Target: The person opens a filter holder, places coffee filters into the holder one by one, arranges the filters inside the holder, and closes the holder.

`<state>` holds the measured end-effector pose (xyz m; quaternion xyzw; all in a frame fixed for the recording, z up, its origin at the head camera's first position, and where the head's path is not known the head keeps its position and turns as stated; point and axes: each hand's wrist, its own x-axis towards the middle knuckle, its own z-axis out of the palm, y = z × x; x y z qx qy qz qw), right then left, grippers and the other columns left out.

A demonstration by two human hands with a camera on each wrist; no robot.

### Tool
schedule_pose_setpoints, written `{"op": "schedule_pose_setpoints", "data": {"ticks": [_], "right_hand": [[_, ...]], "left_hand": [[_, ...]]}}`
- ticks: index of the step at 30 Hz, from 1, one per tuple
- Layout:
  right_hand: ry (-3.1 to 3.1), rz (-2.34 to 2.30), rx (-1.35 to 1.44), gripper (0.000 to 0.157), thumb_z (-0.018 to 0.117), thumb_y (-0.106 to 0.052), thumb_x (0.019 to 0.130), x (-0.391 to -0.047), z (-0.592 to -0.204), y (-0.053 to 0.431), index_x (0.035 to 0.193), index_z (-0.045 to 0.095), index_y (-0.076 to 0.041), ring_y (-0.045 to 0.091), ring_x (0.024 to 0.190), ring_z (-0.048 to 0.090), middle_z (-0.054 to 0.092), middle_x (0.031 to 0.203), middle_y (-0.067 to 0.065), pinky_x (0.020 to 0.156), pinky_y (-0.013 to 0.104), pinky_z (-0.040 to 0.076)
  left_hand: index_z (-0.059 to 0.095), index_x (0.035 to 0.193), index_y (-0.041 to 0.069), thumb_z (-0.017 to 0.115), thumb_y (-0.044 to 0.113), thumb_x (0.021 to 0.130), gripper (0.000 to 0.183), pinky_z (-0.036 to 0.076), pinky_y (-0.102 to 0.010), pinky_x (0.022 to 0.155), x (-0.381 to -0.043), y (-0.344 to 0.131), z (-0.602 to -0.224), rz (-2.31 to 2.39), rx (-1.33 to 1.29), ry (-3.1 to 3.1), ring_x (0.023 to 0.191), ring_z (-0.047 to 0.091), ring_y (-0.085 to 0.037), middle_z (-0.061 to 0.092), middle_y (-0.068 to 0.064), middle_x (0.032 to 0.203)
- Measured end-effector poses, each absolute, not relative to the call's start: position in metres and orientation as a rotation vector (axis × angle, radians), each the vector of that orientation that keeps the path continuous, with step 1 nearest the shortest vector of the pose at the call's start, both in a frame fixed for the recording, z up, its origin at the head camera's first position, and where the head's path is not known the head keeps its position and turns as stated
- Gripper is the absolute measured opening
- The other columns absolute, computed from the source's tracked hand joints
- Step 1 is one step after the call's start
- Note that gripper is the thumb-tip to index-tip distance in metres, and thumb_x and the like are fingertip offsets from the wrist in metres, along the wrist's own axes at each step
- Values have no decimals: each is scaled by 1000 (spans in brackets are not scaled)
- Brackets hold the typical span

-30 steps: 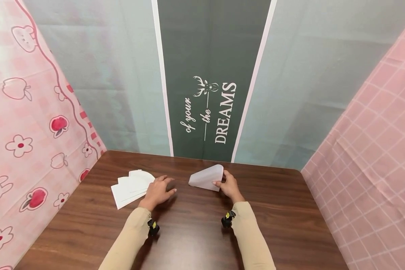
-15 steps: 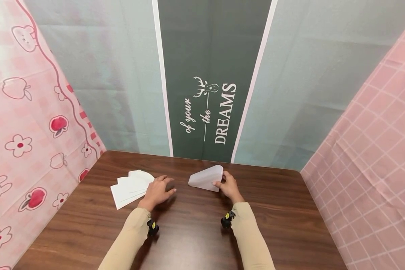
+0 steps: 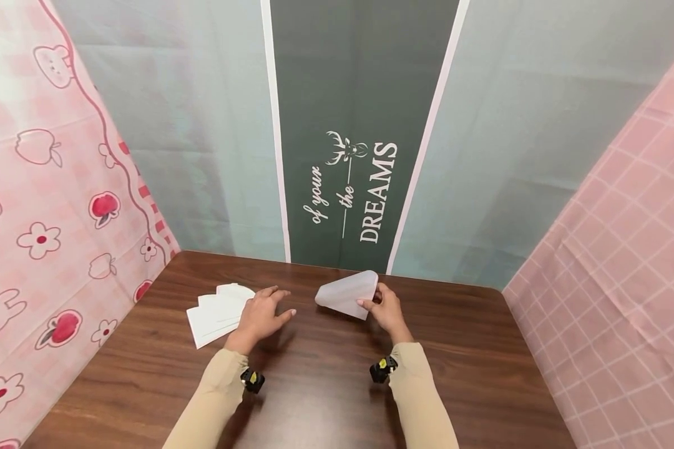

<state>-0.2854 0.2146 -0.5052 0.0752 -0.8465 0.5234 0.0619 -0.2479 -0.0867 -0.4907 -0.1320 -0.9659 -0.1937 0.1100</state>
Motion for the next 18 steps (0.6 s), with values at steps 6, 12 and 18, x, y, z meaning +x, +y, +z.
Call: {"op": "schedule_pose_setpoints", "data": {"ticks": [6,12,18], "right_hand": [[-2578,1533,237,41,76,-7,77,-285,-501,216,110,55,6,30,89,62,65,100,21,74,40,49],[-2567,1537,252,40,76,-7,77,-280,-501,214,109,55,6,28,88,61,65,100,20,74,39,49],[-2564,1488,236,40,78,-8,75,-270,-499,213,108,58,2,25,84,59,66,98,16,71,36,48]], "left_hand": [[62,121,13,66,43,83,49,39,-54,85,-246,-84,-485,-559,-408,-2822,115,48,-35,52,-18,126],[62,120,12,66,41,83,47,39,-54,84,-243,-84,-485,-556,-439,-2787,114,48,-36,53,-19,126],[62,120,13,67,40,83,46,40,-54,83,-232,-86,-490,-581,-476,-2732,113,49,-37,53,-19,125]]}}
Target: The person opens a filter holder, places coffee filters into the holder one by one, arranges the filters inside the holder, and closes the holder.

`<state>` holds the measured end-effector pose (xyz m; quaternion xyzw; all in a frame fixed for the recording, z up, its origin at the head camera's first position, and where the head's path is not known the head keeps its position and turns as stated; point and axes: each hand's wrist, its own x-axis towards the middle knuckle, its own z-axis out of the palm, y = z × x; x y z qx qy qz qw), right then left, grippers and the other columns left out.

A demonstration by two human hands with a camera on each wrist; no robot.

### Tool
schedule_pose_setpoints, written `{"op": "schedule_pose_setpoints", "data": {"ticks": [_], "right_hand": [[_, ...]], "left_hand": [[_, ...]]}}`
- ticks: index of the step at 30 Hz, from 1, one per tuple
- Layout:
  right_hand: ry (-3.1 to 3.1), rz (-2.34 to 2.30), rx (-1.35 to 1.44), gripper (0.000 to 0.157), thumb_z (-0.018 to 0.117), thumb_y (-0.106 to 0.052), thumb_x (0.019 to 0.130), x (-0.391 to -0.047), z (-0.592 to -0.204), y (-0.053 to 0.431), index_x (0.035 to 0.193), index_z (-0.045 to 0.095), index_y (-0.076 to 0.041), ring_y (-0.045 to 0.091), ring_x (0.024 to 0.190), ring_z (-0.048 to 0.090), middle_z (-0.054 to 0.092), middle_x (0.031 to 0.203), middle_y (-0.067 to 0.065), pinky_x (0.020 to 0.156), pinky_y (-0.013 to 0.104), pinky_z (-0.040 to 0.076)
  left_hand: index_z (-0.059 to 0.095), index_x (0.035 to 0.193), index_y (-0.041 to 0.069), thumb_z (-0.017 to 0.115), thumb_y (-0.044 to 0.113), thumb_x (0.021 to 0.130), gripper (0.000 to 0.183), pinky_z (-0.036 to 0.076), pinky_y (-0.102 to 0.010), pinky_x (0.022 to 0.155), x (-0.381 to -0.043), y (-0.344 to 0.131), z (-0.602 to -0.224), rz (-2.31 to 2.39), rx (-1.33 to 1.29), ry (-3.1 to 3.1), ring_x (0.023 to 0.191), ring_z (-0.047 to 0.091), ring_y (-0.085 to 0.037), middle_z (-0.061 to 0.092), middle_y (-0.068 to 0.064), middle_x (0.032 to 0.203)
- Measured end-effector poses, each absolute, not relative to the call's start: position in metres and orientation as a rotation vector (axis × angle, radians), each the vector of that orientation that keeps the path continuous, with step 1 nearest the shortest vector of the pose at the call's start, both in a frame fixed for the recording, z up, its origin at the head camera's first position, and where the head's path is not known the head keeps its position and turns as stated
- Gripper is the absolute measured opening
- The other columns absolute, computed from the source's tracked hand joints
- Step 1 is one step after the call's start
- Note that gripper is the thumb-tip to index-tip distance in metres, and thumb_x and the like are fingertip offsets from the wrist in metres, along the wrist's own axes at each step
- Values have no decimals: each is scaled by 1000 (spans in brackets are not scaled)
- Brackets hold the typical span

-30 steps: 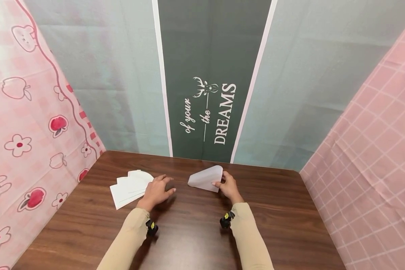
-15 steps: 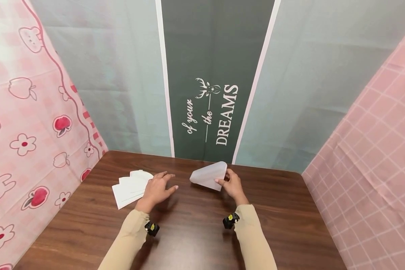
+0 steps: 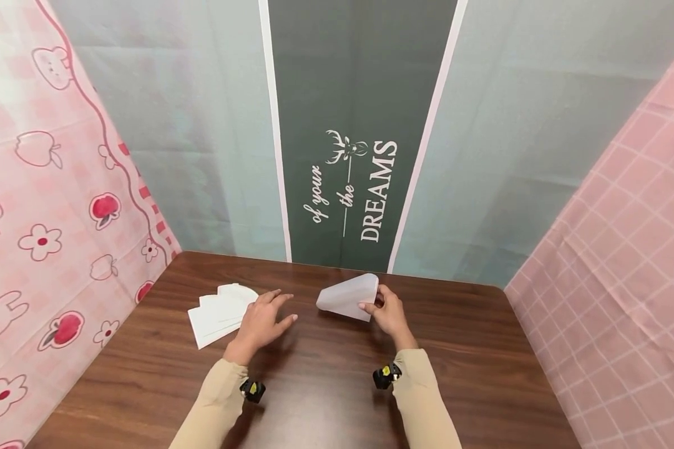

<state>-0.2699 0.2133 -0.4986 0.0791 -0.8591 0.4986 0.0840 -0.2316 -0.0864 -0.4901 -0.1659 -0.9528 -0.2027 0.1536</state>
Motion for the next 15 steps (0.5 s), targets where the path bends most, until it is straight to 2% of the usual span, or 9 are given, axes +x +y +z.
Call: {"op": "schedule_pose_setpoints", "data": {"ticks": [10,15], "right_hand": [[-2533,1521,245,37,77,-6,75,-256,-494,214,106,57,2,22,81,60,66,95,15,68,31,49],[-2528,1535,252,38,77,-6,75,-249,-492,213,107,57,2,24,84,61,66,97,15,71,34,50]], "left_hand": [[62,119,14,68,40,81,46,42,-53,79,-218,-84,-500,-573,-498,-2697,112,51,-34,55,-18,122],[62,119,14,68,40,81,46,41,-53,78,-215,-84,-499,-559,-485,-2715,111,51,-34,55,-18,122]]}}
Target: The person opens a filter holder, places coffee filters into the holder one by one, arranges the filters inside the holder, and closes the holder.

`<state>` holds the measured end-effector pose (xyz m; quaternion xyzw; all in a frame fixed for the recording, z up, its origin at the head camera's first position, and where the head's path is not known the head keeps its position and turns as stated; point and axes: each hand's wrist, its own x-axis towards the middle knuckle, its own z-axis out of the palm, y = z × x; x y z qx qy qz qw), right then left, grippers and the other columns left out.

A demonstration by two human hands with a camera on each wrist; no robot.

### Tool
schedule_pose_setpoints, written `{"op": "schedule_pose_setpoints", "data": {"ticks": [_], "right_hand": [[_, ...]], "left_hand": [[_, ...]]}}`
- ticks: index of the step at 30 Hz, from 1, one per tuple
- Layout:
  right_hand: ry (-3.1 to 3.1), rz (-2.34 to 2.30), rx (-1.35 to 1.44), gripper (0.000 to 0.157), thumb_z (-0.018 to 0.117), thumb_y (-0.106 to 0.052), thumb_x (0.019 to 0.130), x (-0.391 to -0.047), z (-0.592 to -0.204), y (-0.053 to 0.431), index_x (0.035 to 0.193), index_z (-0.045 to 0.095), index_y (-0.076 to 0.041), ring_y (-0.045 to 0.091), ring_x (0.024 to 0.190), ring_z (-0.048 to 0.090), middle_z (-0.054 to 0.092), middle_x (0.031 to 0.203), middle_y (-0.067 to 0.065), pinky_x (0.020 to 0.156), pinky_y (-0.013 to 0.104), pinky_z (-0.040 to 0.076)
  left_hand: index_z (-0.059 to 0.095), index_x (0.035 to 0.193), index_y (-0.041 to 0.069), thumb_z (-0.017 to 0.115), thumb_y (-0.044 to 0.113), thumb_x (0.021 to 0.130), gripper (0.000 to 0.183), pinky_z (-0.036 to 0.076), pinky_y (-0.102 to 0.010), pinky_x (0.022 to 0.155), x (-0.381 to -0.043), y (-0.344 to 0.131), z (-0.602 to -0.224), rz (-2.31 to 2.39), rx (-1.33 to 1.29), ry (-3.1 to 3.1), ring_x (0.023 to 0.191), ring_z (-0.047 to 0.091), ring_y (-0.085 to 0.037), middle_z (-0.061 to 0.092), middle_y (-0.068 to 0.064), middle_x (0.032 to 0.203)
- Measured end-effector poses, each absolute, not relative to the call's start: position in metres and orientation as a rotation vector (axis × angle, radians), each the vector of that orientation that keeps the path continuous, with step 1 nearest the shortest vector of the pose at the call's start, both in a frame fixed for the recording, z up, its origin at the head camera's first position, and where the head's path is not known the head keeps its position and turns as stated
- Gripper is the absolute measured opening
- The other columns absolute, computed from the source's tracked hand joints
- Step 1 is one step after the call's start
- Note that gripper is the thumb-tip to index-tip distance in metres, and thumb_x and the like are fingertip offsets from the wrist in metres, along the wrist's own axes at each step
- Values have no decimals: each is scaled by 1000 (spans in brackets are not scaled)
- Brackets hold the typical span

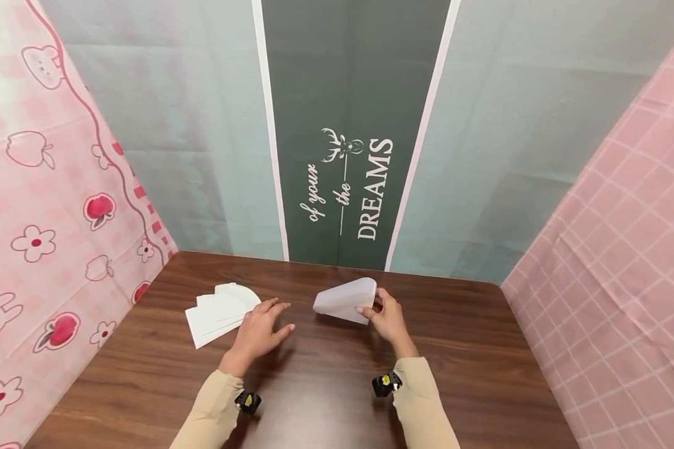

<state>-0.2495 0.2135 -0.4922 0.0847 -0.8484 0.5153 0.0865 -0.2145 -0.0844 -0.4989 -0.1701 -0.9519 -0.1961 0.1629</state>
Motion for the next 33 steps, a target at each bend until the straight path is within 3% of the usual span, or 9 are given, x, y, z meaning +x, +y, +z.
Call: {"op": "schedule_pose_setpoints", "data": {"ticks": [33], "right_hand": [[-2590,1510,319,35,77,-2,73,-218,-491,206,102,57,-1,18,80,59,66,89,7,68,28,49]], "left_hand": [[63,116,10,71,36,80,45,41,-55,81,-209,-94,-512,-609,-515,-2739,105,54,-39,56,-21,118]]}}
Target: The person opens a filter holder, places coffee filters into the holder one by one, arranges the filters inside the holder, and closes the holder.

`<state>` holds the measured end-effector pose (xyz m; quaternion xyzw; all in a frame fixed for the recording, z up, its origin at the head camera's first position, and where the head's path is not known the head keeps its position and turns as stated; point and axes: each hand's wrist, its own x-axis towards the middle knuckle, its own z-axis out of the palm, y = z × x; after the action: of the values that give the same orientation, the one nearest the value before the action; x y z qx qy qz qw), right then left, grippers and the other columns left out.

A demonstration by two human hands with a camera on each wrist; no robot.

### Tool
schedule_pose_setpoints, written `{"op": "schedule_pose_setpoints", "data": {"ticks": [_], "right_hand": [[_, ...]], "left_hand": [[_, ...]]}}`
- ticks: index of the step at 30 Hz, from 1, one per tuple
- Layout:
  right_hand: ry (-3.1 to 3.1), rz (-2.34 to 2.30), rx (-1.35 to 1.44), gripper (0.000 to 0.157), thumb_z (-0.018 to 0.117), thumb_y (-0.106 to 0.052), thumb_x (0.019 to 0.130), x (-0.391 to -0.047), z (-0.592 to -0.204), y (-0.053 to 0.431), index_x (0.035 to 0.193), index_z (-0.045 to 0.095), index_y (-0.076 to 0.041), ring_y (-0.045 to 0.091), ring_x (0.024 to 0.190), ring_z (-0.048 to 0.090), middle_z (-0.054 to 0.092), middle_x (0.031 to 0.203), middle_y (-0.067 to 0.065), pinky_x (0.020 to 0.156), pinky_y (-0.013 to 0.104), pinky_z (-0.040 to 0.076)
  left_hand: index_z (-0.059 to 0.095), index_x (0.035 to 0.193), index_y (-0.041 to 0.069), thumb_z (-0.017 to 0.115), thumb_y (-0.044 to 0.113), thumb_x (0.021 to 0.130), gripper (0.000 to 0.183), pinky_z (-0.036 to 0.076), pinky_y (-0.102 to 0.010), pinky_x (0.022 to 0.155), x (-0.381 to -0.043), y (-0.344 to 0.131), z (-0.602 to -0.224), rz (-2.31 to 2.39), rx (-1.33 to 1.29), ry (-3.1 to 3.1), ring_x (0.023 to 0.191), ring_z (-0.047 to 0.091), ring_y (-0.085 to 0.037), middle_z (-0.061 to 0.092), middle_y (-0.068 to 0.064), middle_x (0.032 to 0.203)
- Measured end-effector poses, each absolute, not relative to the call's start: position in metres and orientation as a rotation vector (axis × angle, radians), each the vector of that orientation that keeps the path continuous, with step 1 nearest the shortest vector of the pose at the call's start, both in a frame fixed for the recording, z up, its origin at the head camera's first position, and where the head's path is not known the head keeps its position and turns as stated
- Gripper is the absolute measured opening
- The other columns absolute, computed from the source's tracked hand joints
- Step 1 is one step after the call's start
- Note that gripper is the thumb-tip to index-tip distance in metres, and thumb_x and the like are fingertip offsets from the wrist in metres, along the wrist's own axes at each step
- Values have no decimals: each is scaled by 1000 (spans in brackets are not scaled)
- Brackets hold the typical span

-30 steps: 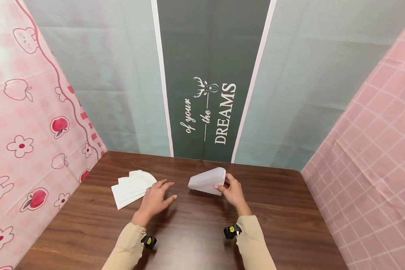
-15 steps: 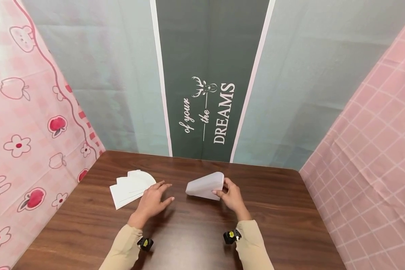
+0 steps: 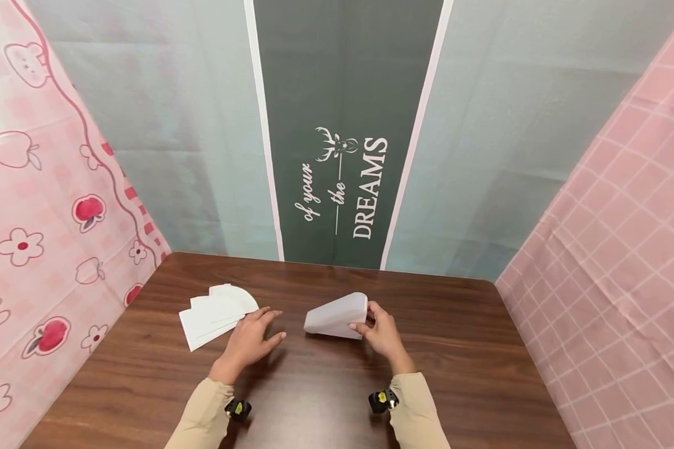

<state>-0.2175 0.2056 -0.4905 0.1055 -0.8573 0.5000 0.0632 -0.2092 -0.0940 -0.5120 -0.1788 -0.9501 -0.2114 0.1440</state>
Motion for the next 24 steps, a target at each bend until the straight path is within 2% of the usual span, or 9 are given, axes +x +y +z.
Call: {"op": "schedule_pose_setpoints", "data": {"ticks": [5,13,24], "right_hand": [[-2574,1521,370,33,75,3,73,-207,-481,199,100,56,4,22,78,59,65,87,11,66,31,49],[-2624,1511,320,37,79,-6,72,-218,-510,201,102,57,-2,16,78,59,66,89,5,65,28,48],[-2640,1521,355,36,79,-5,72,-219,-523,196,101,57,-3,17,76,58,66,87,5,66,29,47]], "left_hand": [[63,116,10,71,34,80,44,43,-55,79,-208,-98,-518,-605,-508,-2759,102,56,-40,57,-21,117],[64,114,8,71,35,79,44,45,-54,75,-207,-104,-522,-595,-487,-2804,99,56,-40,58,-21,114],[64,113,8,72,33,78,44,46,-51,72,-213,-111,-533,-622,-446,-2868,93,58,-37,60,-18,108]]}}
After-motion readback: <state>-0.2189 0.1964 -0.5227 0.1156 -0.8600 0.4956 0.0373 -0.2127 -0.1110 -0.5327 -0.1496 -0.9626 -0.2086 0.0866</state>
